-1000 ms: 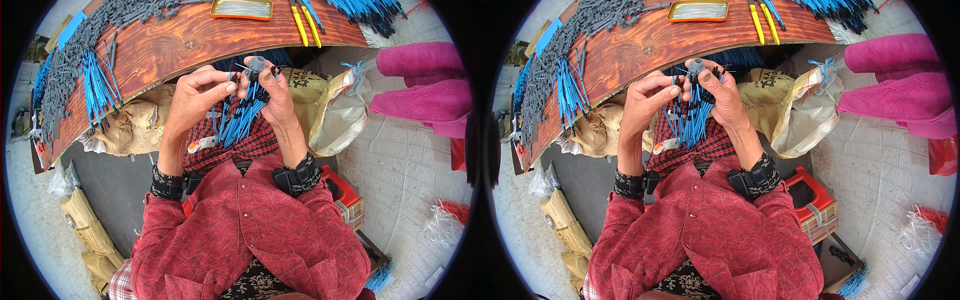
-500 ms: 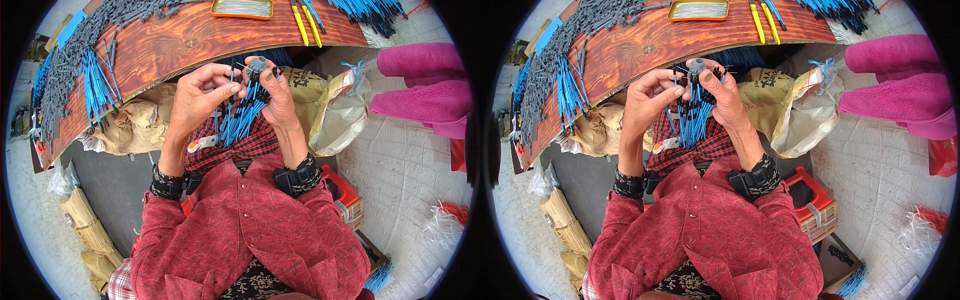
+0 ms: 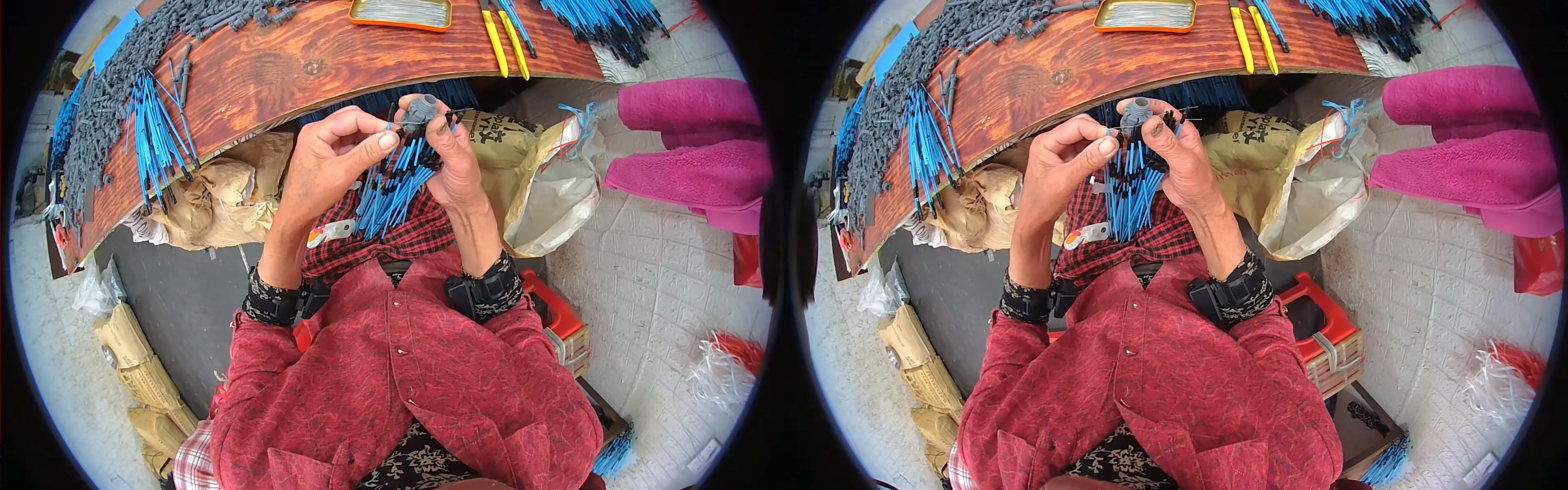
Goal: Assembling components by attaching grey plastic caps to bundles of blue synthetic strands at a workbench.
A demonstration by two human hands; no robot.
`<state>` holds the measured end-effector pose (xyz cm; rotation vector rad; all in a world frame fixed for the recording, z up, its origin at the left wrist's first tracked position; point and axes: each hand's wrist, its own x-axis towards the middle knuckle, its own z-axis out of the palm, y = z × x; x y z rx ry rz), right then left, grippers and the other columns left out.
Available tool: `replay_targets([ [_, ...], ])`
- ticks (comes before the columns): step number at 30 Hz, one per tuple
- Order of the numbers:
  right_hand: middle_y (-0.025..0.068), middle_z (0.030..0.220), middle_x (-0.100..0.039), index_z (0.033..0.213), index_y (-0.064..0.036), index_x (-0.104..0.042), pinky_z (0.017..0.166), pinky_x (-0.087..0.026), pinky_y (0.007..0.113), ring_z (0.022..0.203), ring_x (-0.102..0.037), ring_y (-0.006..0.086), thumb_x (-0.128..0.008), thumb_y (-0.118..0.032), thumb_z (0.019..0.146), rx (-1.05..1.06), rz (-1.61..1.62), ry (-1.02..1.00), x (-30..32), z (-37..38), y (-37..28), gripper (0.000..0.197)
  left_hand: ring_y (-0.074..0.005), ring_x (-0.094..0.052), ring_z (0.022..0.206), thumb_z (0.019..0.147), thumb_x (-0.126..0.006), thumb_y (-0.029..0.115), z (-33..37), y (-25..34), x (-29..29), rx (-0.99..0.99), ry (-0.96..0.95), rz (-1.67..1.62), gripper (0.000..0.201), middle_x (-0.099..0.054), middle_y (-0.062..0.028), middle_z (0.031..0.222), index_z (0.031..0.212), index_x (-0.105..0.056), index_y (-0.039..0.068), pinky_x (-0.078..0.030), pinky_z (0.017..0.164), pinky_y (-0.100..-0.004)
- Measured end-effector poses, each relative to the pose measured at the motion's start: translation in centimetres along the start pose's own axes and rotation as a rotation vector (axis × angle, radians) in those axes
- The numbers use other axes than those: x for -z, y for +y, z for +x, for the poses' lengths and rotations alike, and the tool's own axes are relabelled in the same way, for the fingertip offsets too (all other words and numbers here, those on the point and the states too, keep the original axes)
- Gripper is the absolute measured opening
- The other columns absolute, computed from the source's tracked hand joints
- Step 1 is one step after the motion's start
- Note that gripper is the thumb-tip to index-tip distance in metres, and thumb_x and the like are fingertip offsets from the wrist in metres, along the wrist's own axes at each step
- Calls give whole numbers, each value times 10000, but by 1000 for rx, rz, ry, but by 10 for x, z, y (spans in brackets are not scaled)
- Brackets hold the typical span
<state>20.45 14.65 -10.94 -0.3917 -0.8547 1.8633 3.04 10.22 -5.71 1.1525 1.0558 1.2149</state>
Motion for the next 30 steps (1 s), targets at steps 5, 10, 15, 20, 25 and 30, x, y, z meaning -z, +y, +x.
replay_targets([
  [5, 54, 1182, -667, 1238, -23, -623, 973, -456, 319, 1054, -613, 129, -698, -374, 936, 12, -4, 1, 0, 2, 2, 469, -54, -548, 803, 897, -744, 74, 3, -3, 3, -64, -12, 94, 102, -603, 24, 883, 959, -700, 7, -447, 717, -227],
  [10, 52, 1143, -675, 1245, -23, -615, 950, -476, 307, 1026, -632, 127, -687, -381, 942, 21, 0, -26, -2, 2, 2, 475, -52, -584, 820, 876, -763, 73, 4, -5, 1, 43, 7, -75, 141, -659, 13, 921, 993, -706, 19, -465, 725, -207],
  [15, 48, 1104, -686, 1258, -19, -604, 953, -482, 301, 1035, -639, 132, -679, -396, 944, 22, -5, -48, 0, 3, 2, 497, -44, -594, 820, 866, -777, 96, 5, -4, 0, 93, 17, -146, 214, -685, 8, 940, 1053, -706, 22, -478, 728, -204],
  [20, 54, 1100, -687, 1255, -17, -604, 966, -478, 310, 1051, -637, 139, -675, -402, 945, 28, -10, -20, -2, 4, 3, 500, -46, -600, 828, 867, -779, 120, 6, -5, -2, 126, 39, -157, 255, -687, 7, 941, 1090, -704, 23, -479, 740, -204],
  [25, 48, 1113, -681, 1251, -17, -609, 967, -475, 308, 1053, -626, 130, -667, -407, 950, 22, -15, -34, -5, 4, 2, 497, -52, -591, 825, 870, -776, 137, 5, -5, 1, 119, 8, -135, 317, -667, 23, 926, 1153, -692, 20, -477, 762, -212],
  [30, 35, 1108, -656, 1296, -31, -570, 958, -482, 316, 1048, -614, 134, -654, -421, 955, -34, -27, -83, -3, 4, 0, 525, -52, -575, 821, 856, -787, 147, 8, 0, 3, 83, -6, -104, 427, -653, 33, 925, 1242, -665, 13, -472, 760, -215],
])
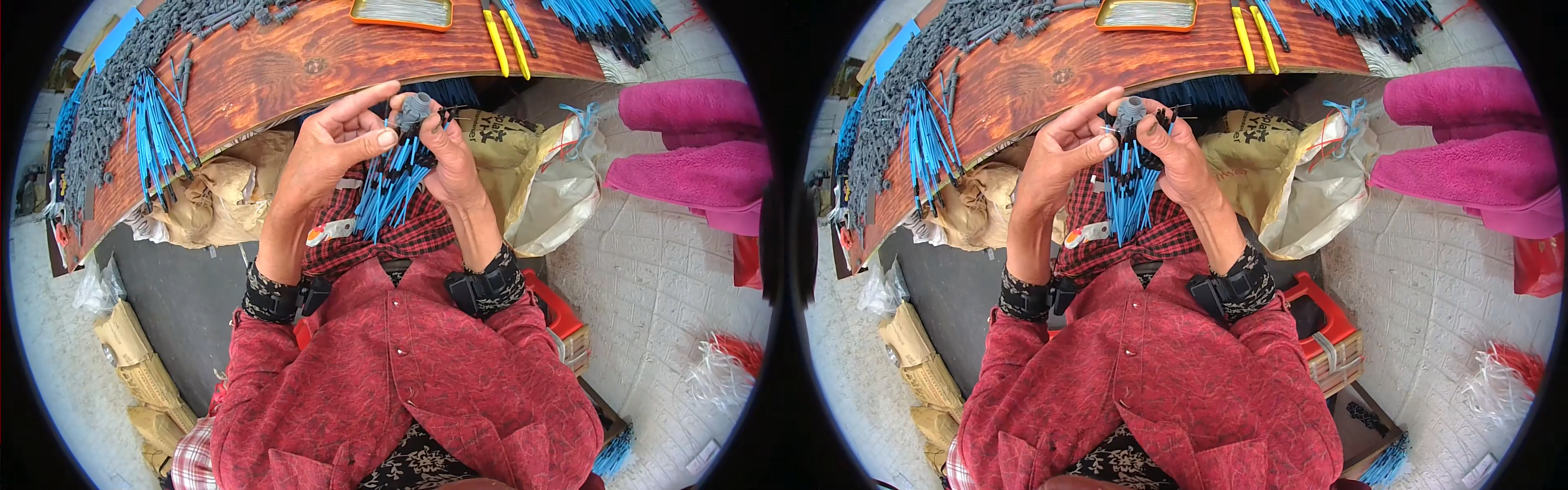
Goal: Assembling components by attaching grey plastic caps to bundles of blue synthetic strands at a workbench.
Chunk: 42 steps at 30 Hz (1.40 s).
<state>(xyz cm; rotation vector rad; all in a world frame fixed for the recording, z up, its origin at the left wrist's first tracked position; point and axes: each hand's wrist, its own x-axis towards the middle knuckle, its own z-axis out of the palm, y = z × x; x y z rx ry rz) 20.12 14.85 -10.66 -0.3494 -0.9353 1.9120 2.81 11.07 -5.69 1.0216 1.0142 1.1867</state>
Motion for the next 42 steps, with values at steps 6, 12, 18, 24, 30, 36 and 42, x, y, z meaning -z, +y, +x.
replay_targets([
  [6, 28, 1105, -650, 1292, -34, -571, 950, -477, 310, 1053, -601, 129, -658, -401, 958, -8, -10, -33, -3, 2, 0, 504, -46, -552, 788, 838, -799, 140, -1, 8, 3, 37, -21, 49, 449, -621, 52, 864, 1249, -667, 13, -461, 749, -210],
  [12, 39, 1128, -652, 1297, -17, -560, 940, -490, 309, 1040, -616, 134, -661, -391, 957, -45, 29, -59, 3, 3, 2, 516, -42, -547, 772, 827, -795, 74, -2, 2, 5, 20, -3, 26, 427, -602, 55, 823, 1230, -670, 6, -458, 733, -209],
  [18, 47, 1133, -654, 1291, -7, -561, 953, -497, 315, 1043, -629, 143, -663, -394, 952, -40, 51, -49, 8, 6, 6, 524, -40, -555, 769, 831, -788, 39, -4, -5, -2, -67, 72, 7, 408, -616, 42, 842, 1214, -654, -5, -464, 712, -203],
  [24, 53, 1139, -650, 1290, -9, -566, 942, -504, 317, 1057, -624, 151, -659, -427, 944, -35, 53, -67, 3, 6, 5, 551, -44, -584, 801, 851, -776, 36, -12, -9, 3, -94, 73, -36, 316, -653, 26, 885, 1149, -678, 5, -475, 722, -198],
  [30, 52, 1105, -687, 1278, -4, -601, 941, -509, 320, 1048, -635, 138, -640, -426, 958, -50, 73, -63, -3, 9, 6, 531, -58, -626, 889, 884, -755, 71, -15, -10, 12, -108, 120, -76, 228, -700, -16, 981, 1093, -685, 14, -502, 778, -206],
  [36, 57, 1108, -688, 1273, -3, -604, 946, -508, 322, 1040, -639, 139, -650, -423, 952, -34, 28, -45, -6, 13, 10, 530, -25, -566, 792, 890, -742, 62, -15, -3, 12, -131, 107, 4, 158, -639, 38, 868, 1026, -675, 18, -466, 686, -186],
  [42, 51, 1116, -686, 1273, -8, -609, 959, -494, 317, 1055, -629, 131, -663, -420, 944, -76, 66, -64, -6, 12, 8, 529, 9, -488, 708, 902, -722, 53, -13, -6, 11, -180, 133, 52, 110, -573, 77, 815, 985, -660, 16, -395, 614, -157],
])
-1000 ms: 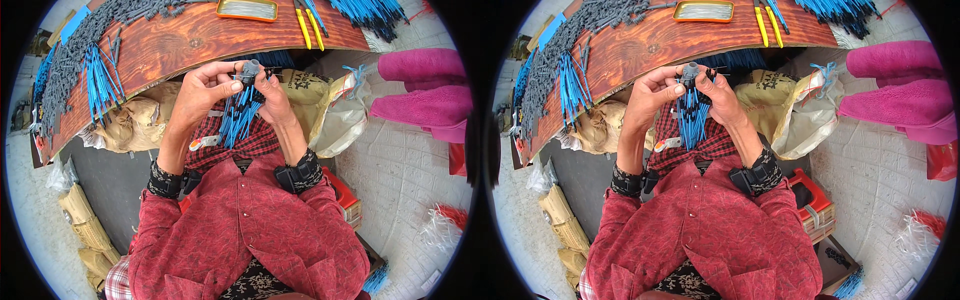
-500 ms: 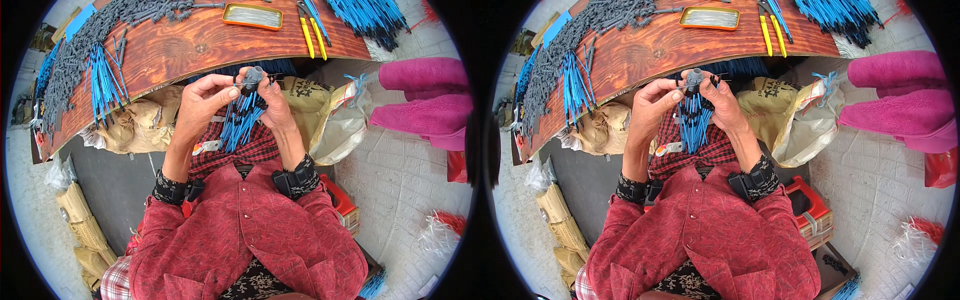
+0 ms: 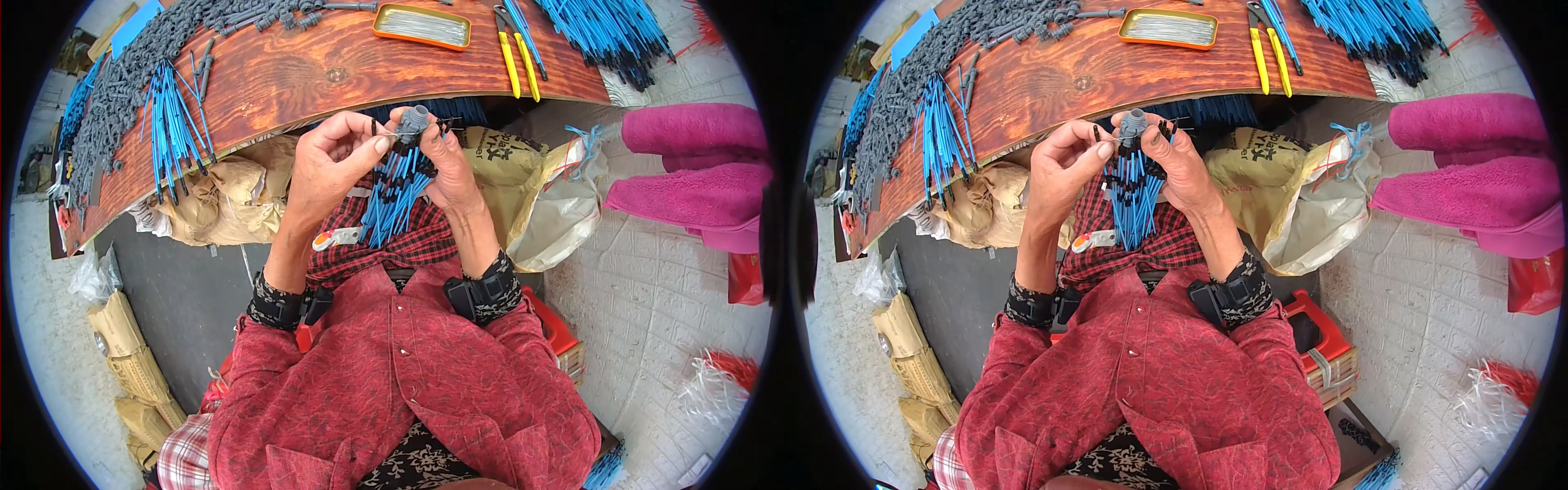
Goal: Assembling components by attaching grey plastic caps to bundles of blue synthetic strands at a workbench.
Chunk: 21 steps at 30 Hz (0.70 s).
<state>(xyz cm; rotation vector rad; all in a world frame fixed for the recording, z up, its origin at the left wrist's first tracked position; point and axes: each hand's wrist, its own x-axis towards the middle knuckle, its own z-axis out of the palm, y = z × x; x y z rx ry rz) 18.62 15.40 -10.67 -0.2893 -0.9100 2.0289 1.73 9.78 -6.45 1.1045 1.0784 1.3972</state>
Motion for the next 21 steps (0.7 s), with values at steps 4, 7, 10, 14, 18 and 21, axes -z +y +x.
replay_targets([
  [4, 49, 1114, -684, 1272, -12, -611, 949, -504, 321, 1040, -634, 133, -664, -419, 944, 30, -35, 10, -2, 2, 1, 525, 13, -473, 695, 913, -711, 48, -1, -4, -3, -46, 40, 17, 99, -578, 72, 826, 979, -649, 8, -385, 604, -159],
  [7, 48, 1110, -682, 1275, -20, -610, 936, -514, 319, 1031, -637, 133, -661, -420, 946, 36, -44, 18, -1, 2, 1, 520, 6, -482, 709, 917, -709, 51, 0, -7, -8, -77, 68, -31, 100, -592, 57, 848, 976, -641, 6, -396, 615, -164],
  [10, 48, 1102, -682, 1276, -23, -609, 905, -534, 309, 1017, -646, 130, -657, -419, 949, 14, -9, 19, -2, 2, 0, 516, -3, -493, 727, 921, -704, 47, 0, -10, -12, -95, 100, -80, 103, -600, 43, 873, 980, -628, 10, -408, 631, -167],
  [14, 58, 1095, -681, 1285, -15, -595, 817, -595, 327, 979, -665, 135, -652, -412, 951, 14, -12, 12, -3, 3, 0, 523, -11, -509, 746, 924, -691, 24, 2, -15, -13, -125, 141, -115, 106, -602, 34, 885, 993, -611, 17, -422, 659, -168],
  [18, 65, 1083, -683, 1290, -12, -588, 791, -613, 339, 972, -671, 141, -645, -413, 955, -6, 2, -16, -4, 3, -2, 526, -15, -518, 747, 923, -684, 10, 3, -14, -20, -156, 209, -148, 119, -601, 32, 874, 1021, -616, 13, -428, 666, -172],
  [21, 61, 1085, -686, 1281, -14, -601, 842, -575, 315, 987, -663, 135, -643, -415, 959, 4, 10, -23, -5, 3, -2, 516, -17, -526, 754, 925, -678, 3, 3, -12, -19, -177, 161, -118, 138, -608, 26, 875, 1051, -623, 6, -435, 672, -174],
])
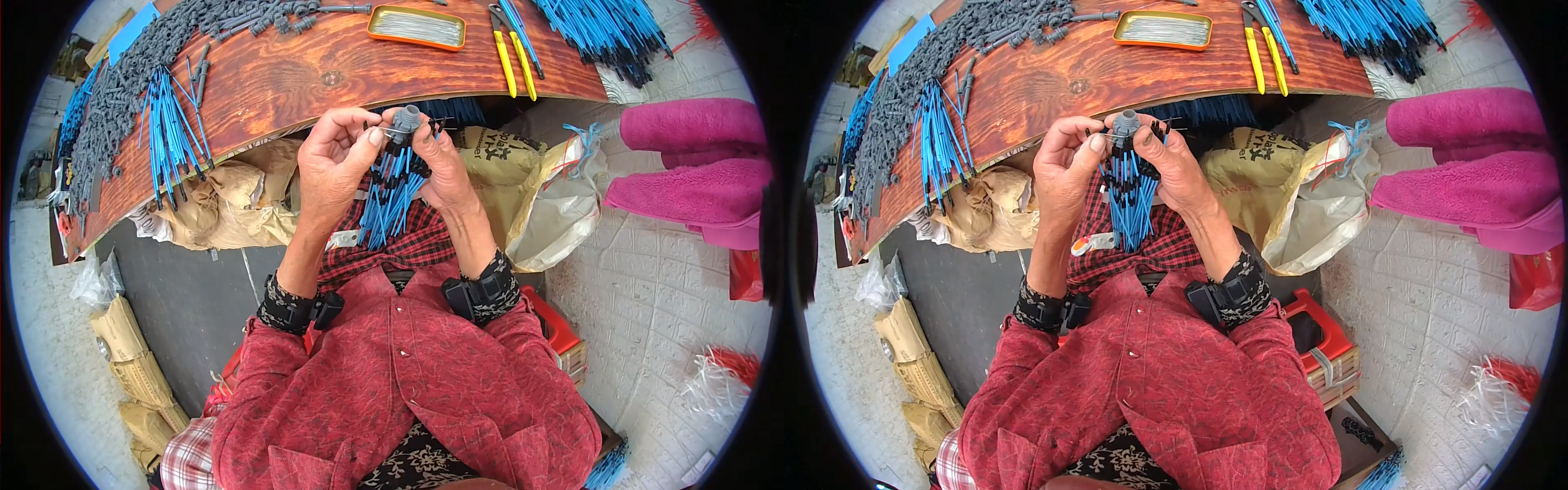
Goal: Assembling components by attaching grey plastic caps to bundles of blue synthetic strands at a workbench.
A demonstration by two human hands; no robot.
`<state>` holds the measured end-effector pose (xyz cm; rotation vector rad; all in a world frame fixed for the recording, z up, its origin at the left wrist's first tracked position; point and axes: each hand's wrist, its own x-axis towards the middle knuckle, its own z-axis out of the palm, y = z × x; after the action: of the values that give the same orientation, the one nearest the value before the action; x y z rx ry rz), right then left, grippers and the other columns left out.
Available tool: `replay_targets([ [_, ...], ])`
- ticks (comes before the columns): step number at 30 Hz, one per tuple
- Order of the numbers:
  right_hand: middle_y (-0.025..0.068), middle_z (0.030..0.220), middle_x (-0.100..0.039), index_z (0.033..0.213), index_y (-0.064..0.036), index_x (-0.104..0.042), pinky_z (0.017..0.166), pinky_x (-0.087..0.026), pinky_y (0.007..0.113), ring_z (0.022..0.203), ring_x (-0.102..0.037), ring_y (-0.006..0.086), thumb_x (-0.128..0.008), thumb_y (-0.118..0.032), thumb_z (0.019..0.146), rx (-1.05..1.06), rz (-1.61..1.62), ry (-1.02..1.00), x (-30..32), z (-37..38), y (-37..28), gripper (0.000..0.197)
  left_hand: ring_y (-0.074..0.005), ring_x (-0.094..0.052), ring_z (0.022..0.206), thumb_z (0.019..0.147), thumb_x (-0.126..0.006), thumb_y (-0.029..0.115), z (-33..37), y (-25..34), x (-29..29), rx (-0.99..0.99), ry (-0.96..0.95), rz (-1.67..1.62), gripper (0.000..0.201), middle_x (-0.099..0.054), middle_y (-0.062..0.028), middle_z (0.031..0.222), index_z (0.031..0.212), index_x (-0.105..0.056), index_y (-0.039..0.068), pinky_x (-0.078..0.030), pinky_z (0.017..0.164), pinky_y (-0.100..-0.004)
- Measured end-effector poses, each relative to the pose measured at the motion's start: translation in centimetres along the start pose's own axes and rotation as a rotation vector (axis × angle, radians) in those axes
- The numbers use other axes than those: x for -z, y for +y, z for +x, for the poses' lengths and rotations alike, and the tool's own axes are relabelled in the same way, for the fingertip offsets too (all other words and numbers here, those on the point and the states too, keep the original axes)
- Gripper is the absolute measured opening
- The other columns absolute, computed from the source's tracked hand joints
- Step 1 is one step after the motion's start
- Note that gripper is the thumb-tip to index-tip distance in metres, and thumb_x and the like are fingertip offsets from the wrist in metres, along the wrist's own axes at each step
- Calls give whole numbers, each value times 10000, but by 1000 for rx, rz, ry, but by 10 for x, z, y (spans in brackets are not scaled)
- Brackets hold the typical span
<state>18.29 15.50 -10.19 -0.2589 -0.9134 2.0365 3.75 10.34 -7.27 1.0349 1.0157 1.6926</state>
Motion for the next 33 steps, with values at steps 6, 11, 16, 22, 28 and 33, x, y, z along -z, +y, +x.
replay_targets([
  [6, 50, 1100, -686, 1268, -14, -616, 937, -495, 303, 1032, -631, 128, -646, -416, 961, 33, -66, 42, -3, 2, 3, 506, -24, -545, 763, 932, -668, 2, 3, -1, 0, -13, -6, -37, 138, -624, 15, 876, 1064, -628, 4, -441, 680, -179],
  [11, 42, 1114, -682, 1265, -18, -619, 972, -474, 312, 1057, -618, 127, -649, -415, 960, 50, -68, 35, 1, 3, 5, 502, -40, -573, 791, 918, -701, 7, -1, 1, -10, -35, 92, -22, 139, -647, -4, 904, 1050, -680, -27, -466, 714, -190],
  [16, 58, 1211, -649, 1272, -32, -598, 1007, -464, 336, 1120, -599, 154, -616, -420, 976, 45, -72, 54, 5, 3, 8, 489, -41, -577, 805, 882, -735, -11, -2, -3, -8, -83, 120, 88, 146, -651, -27, 952, 1027, -738, -27, -462, 717, -185],
  [22, 59, 1226, -644, 1279, -31, -597, 1019, -455, 339, 1139, -589, 153, -610, -413, 983, 67, -92, 44, 2, 3, 7, 484, -35, -581, 813, 878, -739, -14, -5, -6, -10, -75, 157, 84, 133, -665, -23, 953, 1010, -722, -26, -459, 714, -177],
  [28, 34, 1223, -635, 1281, -35, -605, 1036, -425, 329, 1146, -571, 142, -632, -417, 969, 55, -129, 52, 3, 1, 6, 494, -38, -602, 836, 894, -728, -4, -7, -4, -19, 13, 217, -103, 116, -695, -16, 957, 1000, -680, 2, -479, 752, -184],
  [33, 22, 1205, -639, 1273, -42, -616, 1050, -405, 331, 1162, -556, 135, -637, -416, 968, 64, -145, 57, -2, 2, 4, 483, -52, -614, 852, 900, -718, -7, -8, -9, -16, -20, 214, -79, 140, -692, -23, 962, 1032, -671, -3, -493, 791, -197],
])
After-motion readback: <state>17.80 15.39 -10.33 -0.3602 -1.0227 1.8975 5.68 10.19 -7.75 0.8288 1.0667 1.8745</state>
